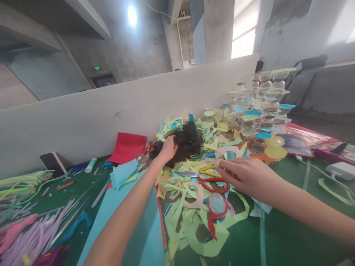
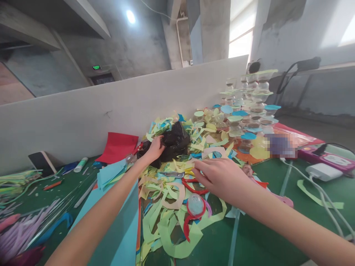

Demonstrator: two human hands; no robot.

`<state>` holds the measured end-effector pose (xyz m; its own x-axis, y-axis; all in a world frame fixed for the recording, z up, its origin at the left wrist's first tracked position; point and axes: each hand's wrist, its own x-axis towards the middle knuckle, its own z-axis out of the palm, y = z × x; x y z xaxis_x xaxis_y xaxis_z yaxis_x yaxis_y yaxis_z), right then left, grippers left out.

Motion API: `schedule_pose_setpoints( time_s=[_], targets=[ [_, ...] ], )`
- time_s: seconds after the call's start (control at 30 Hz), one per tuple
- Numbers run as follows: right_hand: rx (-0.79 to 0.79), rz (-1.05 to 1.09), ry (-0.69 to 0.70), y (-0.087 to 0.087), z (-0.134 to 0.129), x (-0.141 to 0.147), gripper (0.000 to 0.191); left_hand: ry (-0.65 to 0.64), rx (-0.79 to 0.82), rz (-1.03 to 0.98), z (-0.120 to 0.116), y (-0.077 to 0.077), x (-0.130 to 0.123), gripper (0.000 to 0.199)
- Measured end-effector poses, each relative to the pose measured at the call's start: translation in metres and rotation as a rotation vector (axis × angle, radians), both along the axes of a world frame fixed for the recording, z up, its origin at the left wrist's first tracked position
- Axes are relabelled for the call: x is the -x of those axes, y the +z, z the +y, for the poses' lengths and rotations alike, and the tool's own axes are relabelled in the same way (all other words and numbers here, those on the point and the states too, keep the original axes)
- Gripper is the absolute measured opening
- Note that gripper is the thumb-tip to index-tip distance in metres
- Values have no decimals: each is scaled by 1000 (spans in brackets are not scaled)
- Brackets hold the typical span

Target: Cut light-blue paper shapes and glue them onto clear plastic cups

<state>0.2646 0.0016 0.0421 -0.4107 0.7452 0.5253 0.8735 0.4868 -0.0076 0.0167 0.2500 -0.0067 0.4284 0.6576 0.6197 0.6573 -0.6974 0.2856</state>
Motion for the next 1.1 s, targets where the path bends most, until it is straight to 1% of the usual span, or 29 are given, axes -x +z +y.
schedule_pose_setpoints(
  time_s=[0.07,0.17,0.23,0.27,0.33,0.37,0.43,0.47,0.53,0.6,0.63,0.7,0.77,0.83,0.9,1.0,1.1],
  targets=[
    [24,2,-18,-1,-3,-5,36,4,-2,-10,0,3,-2,47],
    [75,12,-48,-1,-9,-14,36,17,-33,-62,-5,17,-3,44],
    [107,53,-73,0,-13,-18,34,-3,-80,-132,-19,30,-5,41],
    [131,89,-95,1,-15,-18,33,-34,-93,-145,-30,36,-8,41],
    [215,192,-157,5,-16,-17,32,-121,-94,-142,-62,47,-15,35],
    [274,255,-189,8,-17,-16,32,-177,-81,-127,-81,51,-19,30],
    [390,380,-207,12,-15,-13,35,-271,-64,-62,-123,55,-28,28],
    [424,432,-180,13,-14,-11,37,-304,-47,-7,-144,54,-31,30],
    [464,493,-72,13,-12,-9,40,-377,-5,84,-179,51,-35,32],
    [518,497,38,10,-11,-9,42,-459,-8,108,-201,43,-35,31],
    [543,489,71,7,-12,-8,41,-489,-25,94,-207,37,-33,30],
    [561,474,84,0,-14,-7,43,-547,-49,54,-209,27,-31,30],
    [511,475,58,-6,-16,-6,47,-591,-42,19,-206,18,-29,30],
    [441,461,65,-10,-16,-5,48,-602,-5,1,-203,12,-29,29],
    [382,419,115,-13,-16,-5,41,-600,21,-6,-201,9,-30,27],
    [330,357,188,-19,-16,-6,30,-615,19,-16,-203,9,-31,22],
    [306,378,210,-30,-17,-7,26,-629,19,-26,-205,8,-32,18]
  ],
)
